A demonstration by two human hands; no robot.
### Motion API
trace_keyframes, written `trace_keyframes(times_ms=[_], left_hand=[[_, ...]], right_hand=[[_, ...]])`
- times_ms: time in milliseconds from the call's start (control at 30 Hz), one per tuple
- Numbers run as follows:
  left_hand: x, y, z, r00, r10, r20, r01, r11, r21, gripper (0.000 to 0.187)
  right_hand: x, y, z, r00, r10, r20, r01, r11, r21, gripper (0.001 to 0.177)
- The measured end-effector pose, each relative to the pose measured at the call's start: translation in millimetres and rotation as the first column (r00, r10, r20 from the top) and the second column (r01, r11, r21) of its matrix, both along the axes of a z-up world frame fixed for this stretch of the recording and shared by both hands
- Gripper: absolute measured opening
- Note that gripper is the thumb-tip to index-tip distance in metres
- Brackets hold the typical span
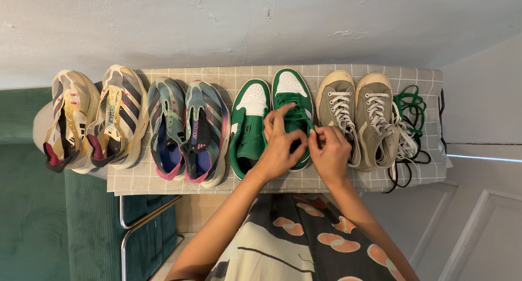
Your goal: The person removes a green shoelace from a green and white sneaker and then re-laces the same shoe by threading the lace through the eyelets and tying a bow. The person repeats the process on the matching sneaker, completing the lacing on both shoes.
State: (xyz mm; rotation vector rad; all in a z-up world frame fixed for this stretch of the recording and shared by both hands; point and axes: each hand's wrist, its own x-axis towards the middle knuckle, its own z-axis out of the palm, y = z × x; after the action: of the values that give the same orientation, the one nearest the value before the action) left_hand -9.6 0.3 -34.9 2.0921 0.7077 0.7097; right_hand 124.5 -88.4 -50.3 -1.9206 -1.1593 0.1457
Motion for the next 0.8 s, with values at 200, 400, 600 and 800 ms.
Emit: trace_keyframes(times_ms=[200,400,600,800], left_hand=[[-3.5,4.7,-1.6,0.996,-0.094,-0.008,0.093,0.991,-0.101,0.009],[-7.3,4.1,-1.8,0.989,-0.122,0.082,0.129,0.987,-0.097,0.028],[2.6,-3.9,-0.5,0.992,0.044,-0.115,-0.048,0.998,-0.031,0.050],[2.6,2.5,-5.2,0.992,0.023,-0.128,-0.008,0.993,0.116,0.027]], right_hand=[[1.6,0.6,-1.8,1.000,-0.002,0.028,0.002,1.000,-0.021,0.013],[6.7,2.2,0.9,0.994,0.051,0.096,-0.044,0.996,-0.073,0.013],[8.4,-3.6,6.8,0.989,0.111,0.095,-0.082,0.960,-0.268,0.015],[15.0,-1.5,-0.5,0.994,0.094,0.056,-0.063,0.908,-0.414,0.019]])
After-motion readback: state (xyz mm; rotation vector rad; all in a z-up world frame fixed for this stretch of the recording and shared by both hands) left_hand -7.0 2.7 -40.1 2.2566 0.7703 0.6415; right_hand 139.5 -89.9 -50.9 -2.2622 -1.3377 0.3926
